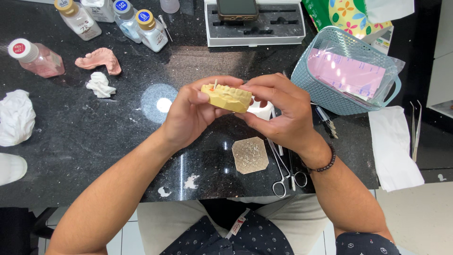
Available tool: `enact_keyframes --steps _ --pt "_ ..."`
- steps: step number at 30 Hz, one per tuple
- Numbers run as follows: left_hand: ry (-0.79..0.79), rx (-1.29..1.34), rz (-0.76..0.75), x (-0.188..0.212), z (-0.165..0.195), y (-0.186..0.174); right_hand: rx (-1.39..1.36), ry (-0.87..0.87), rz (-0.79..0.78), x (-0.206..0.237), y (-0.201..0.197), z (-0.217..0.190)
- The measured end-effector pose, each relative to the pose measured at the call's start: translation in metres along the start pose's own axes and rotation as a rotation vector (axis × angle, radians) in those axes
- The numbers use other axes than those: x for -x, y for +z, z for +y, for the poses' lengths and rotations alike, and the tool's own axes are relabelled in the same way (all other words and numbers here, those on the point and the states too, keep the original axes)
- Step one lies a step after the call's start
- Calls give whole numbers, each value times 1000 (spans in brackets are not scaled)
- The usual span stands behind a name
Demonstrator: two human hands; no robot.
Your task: The person holds a yellow dental model of an upper jaw and uses a fine brush to apply and shape material on the teeth of the model. They dip the brush in a glass of liquid, wipe it on a tissue, and turn the model to work on different areas.
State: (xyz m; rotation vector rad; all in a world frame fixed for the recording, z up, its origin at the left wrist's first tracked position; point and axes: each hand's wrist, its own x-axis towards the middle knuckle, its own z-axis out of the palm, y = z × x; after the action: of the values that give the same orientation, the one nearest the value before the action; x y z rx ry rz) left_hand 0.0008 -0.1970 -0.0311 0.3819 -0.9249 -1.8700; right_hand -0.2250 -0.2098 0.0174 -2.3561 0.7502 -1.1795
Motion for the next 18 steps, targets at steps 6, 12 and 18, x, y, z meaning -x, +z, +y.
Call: enact_keyframes --steps 6,12,18 --pt "-82 54 -18 -3 2 0 83 -63 22 3 3 0" --pt "-9 76 4 -6 3 8 47 -12 38 4 5 4" --pt "113 -140 151 -8 1 12 -22 79 8 2 7 10"
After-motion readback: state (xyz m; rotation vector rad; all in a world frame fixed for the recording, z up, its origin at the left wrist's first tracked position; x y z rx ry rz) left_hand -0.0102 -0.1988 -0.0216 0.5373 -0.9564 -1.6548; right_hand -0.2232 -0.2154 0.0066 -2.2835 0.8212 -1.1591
